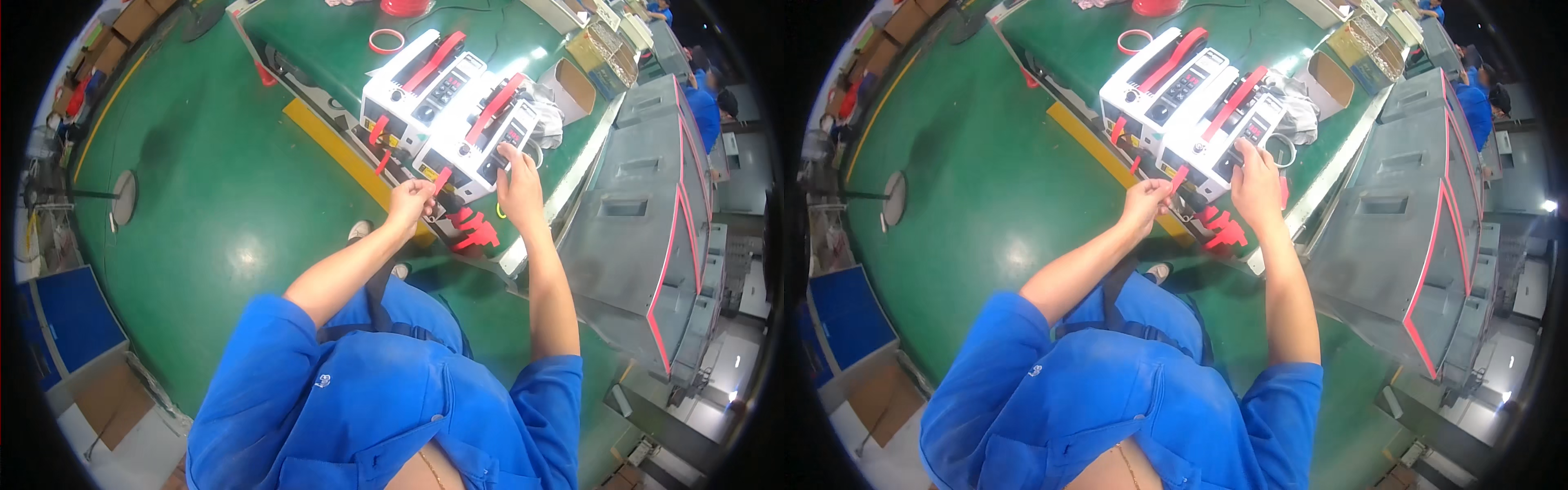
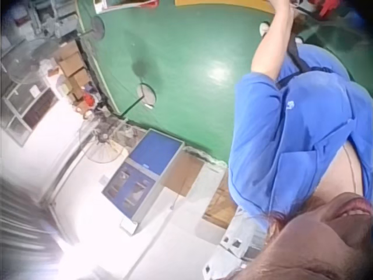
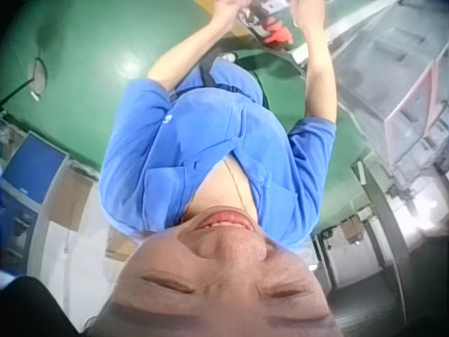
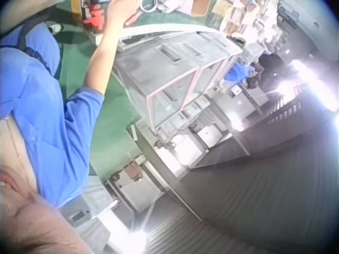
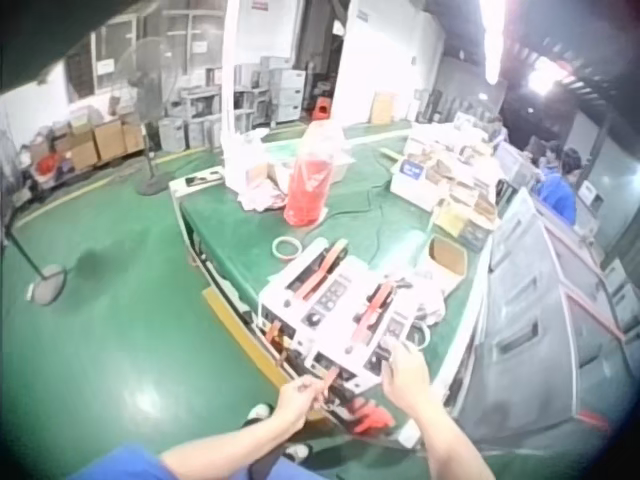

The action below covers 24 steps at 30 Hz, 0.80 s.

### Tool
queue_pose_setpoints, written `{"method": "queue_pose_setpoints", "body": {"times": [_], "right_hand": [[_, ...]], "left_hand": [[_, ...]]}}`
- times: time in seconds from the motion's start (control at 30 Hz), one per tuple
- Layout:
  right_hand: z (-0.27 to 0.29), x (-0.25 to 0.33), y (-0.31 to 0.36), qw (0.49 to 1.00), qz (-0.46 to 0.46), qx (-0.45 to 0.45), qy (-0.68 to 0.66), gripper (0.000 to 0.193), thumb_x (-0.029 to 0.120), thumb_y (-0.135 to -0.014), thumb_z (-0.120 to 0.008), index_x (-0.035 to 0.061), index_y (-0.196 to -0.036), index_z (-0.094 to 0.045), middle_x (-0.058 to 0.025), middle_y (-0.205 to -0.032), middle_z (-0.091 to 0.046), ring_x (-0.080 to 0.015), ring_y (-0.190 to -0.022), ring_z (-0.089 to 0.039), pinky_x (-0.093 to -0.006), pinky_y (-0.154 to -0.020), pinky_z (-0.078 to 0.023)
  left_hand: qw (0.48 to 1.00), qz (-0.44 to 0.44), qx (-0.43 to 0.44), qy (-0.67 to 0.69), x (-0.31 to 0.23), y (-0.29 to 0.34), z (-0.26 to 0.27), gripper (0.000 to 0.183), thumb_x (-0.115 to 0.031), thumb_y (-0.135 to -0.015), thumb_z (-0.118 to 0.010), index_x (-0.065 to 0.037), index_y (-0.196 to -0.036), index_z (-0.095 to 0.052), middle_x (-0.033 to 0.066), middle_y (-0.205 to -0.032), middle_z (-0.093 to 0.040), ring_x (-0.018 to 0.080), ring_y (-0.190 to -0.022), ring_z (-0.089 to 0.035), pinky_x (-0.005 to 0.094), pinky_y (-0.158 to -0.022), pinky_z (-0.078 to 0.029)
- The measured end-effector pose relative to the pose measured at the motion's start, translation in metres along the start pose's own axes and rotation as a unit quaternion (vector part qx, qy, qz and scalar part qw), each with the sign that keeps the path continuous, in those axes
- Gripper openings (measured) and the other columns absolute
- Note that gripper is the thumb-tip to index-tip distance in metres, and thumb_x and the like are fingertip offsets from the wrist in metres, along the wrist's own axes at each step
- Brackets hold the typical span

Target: The person loads a roll of red protective tape into a dual dispenser machine and pulls a strip to prime it. They then apply the tape along the edges of a large metal cabinet frame, smoothing it down by hand. Finally, they use scissors to trim the excess tape at the corners.

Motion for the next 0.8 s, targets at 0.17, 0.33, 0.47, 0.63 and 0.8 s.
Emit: {"method": "queue_pose_setpoints", "body": {"times": [0.17, 0.33, 0.47, 0.63, 0.8], "right_hand": [[-0.003, 0.002, 0.000, 0.999, -0.007, -0.029, 0.014, 0.040, -0.004, -0.069, -0.052, 0.0001, -0.109, -0.046, -0.0166, -0.100, -0.055, -0.0326, -0.099, -0.048, -0.0387, -0.084, -0.039], [-0.002, 0.005, 0.003, 0.999, -0.014, -0.042, 0.021, 0.040, -0.003, -0.069, -0.053, 0.0000, -0.109, -0.046, -0.0173, -0.100, -0.054, -0.0326, -0.098, -0.048, -0.0391, -0.084, -0.039], [-0.002, 0.003, 0.003, 0.999, -0.016, -0.038, 0.019, 0.041, -0.003, -0.069, -0.053, 0.0001, -0.109, -0.046, -0.0177, -0.099, -0.054, -0.0321, -0.097, -0.048, -0.0392, -0.083, -0.039], [-0.001, 0.006, 0.000, 0.999, -0.031, -0.015, 0.033, 0.040, -0.002, -0.069, -0.053, -0.0006, -0.109, -0.046, -0.0177, -0.098, -0.055, -0.0319, -0.096, -0.049, -0.0392, -0.083, -0.039], [-0.002, 0.004, 0.002, 0.998, -0.014, -0.028, 0.048, 0.040, -0.001, -0.070, -0.053, -0.0011, -0.109, -0.046, -0.0180, -0.098, -0.055, -0.0319, -0.097, -0.049, -0.0396, -0.084, -0.039]], "left_hand": [[1.000, 0.024, 0.007, -0.014, 0.005, 0.015, 0.018, 0.009, -0.008, -0.081, -0.056, 0.000, -0.085, -0.053, 0.0029, -0.071, -0.052, 0.0073, -0.057, -0.047, 0.0188, -0.046, -0.037], [0.999, 0.016, 0.013, -0.031, -0.002, 0.030, 0.032, 0.009, -0.009, -0.081, -0.057, -0.001, -0.085, -0.053, 0.0020, -0.072, -0.052, 0.0064, -0.056, -0.047, 0.0175, -0.045, -0.036], [0.998, 0.006, 0.028, -0.050, -0.012, 0.040, 0.028, 0.010, -0.009, -0.081, -0.057, -0.001, -0.085, -0.053, 0.0013, -0.071, -0.052, 0.0057, -0.055, -0.046, 0.0167, -0.043, -0.035], [0.998, 0.007, 0.006, -0.070, -0.004, 0.044, 0.040, 0.011, -0.010, -0.082, -0.057, 0.000, -0.085, -0.053, 0.0016, -0.067, -0.052, 0.0058, -0.053, -0.046, 0.0169, -0.044, -0.036], [0.996, 0.025, -0.001, -0.089, 0.003, 0.054, 0.063, 0.011, -0.010, -0.082, -0.056, 0.000, -0.085, -0.053, 0.0023, -0.065, -0.051, 0.0062, -0.051, -0.045, 0.0174, -0.044, -0.036]]}}
Point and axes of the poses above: each hand's wrist, its own y-axis away from the middle knuckle, its own z-axis out of the back of the hand, x = y × z, the point moved 4 cm from there along -y, towards the middle knuckle
